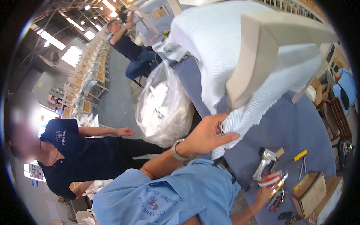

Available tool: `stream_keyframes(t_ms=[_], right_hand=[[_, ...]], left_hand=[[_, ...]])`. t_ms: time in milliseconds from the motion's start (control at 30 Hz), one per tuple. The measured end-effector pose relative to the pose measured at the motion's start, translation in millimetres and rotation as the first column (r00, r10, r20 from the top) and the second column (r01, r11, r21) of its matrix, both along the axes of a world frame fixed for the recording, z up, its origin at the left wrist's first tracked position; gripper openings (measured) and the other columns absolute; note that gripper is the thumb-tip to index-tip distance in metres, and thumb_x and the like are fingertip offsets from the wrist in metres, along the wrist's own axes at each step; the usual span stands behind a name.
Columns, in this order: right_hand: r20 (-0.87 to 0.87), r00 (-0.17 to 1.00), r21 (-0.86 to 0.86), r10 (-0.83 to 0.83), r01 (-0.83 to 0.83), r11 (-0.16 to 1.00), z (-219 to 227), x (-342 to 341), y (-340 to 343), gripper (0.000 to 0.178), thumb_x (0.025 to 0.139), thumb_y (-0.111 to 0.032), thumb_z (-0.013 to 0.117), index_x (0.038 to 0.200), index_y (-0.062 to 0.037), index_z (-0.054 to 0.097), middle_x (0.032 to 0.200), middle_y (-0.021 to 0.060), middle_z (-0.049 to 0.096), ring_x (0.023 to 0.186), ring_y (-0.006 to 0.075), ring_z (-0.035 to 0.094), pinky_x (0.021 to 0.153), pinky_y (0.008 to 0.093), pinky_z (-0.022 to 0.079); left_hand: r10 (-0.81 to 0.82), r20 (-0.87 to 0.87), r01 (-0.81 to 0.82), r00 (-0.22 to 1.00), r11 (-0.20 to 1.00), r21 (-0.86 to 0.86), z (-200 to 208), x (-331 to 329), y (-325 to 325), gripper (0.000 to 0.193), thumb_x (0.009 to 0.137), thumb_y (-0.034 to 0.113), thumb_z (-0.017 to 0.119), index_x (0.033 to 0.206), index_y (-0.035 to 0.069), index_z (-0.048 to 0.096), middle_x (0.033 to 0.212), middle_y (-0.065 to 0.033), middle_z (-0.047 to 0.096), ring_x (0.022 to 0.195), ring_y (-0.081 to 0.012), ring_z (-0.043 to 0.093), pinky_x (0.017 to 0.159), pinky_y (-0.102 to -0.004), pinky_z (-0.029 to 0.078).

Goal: The person covers a chair with white fabric, trims excess material with scissors, and secures the fabric using a staple gun. The person repeatedly adjusts and staples the fabric around the chair frame.

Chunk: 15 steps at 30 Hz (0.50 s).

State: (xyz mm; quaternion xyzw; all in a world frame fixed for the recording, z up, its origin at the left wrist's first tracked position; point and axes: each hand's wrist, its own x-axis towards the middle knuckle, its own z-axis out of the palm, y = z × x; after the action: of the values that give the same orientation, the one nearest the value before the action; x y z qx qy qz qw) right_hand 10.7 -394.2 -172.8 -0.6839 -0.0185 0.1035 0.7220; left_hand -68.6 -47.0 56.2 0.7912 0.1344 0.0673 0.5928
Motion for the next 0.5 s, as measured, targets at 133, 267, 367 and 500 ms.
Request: stream_keyframes(t_ms=[133,267,367,500], right_hand=[[-0.05,0.964,-0.232,0.263,-0.267,0.935,41,10,54,0.044,0.078,-0.015,0.08,0.116,-0.0029,0.061,0.096,0.0064,0.065,0.087,0.0139,0.064,0.074,0.0279,0.052],[0.245,0.851,0.22,0.465,-0.516,0.828,60,10,97,0.044,0.077,-0.032,0.086,0.097,-0.0019,0.061,0.088,0.0055,0.061,0.093,0.0195,0.065,0.076,0.0304,0.05],[0.285,0.783,0.093,0.553,-0.596,0.797,76,11,120,0.047,0.077,-0.035,0.085,0.097,-0.0013,0.06,0.089,0.0063,0.061,0.089,0.0182,0.064,0.073,0.0302,0.05],[0.145,0.816,0.022,0.56,-0.568,0.822,76,-5,127,0.04,0.08,-0.017,0.071,0.116,-0.0005,0.06,0.101,0.0084,0.064,0.088,0.0143,0.058,0.076,0.0281,0.048]], left_hand=[[0.049,0.247,0.047,0.968,0.929,-0.368,-33,5,-12,0.04,0.091,0.006,0.068,0.128,-0.003,0.057,0.105,-0.0019,0.067,0.093,-0.0087,0.059,0.083,-0.028,0.05],[0.102,0.133,-0.029,0.986,0.886,-0.463,-35,16,-27,0.032,0.091,0.011,0.073,0.118,-0.004,0.064,0.1,-0.0026,0.069,0.088,-0.0055,0.06,0.074,-0.0238,0.05],[0.105,0.077,-0.077,0.991,0.948,-0.31,-28,13,-21,0.026,0.089,0.015,0.076,0.107,-0.003,0.07,0.087,-0.0005,0.069,0.077,-0.0047,0.059,0.067,-0.0241,0.05],[0.129,-0.018,-0.13,0.991,0.988,-0.087,-40,0,-15,0.025,0.088,0.02,0.079,0.1,-0.002,0.075,0.079,0.0017,0.069,0.074,-0.0028,0.057,0.064,-0.0225,0.048]])
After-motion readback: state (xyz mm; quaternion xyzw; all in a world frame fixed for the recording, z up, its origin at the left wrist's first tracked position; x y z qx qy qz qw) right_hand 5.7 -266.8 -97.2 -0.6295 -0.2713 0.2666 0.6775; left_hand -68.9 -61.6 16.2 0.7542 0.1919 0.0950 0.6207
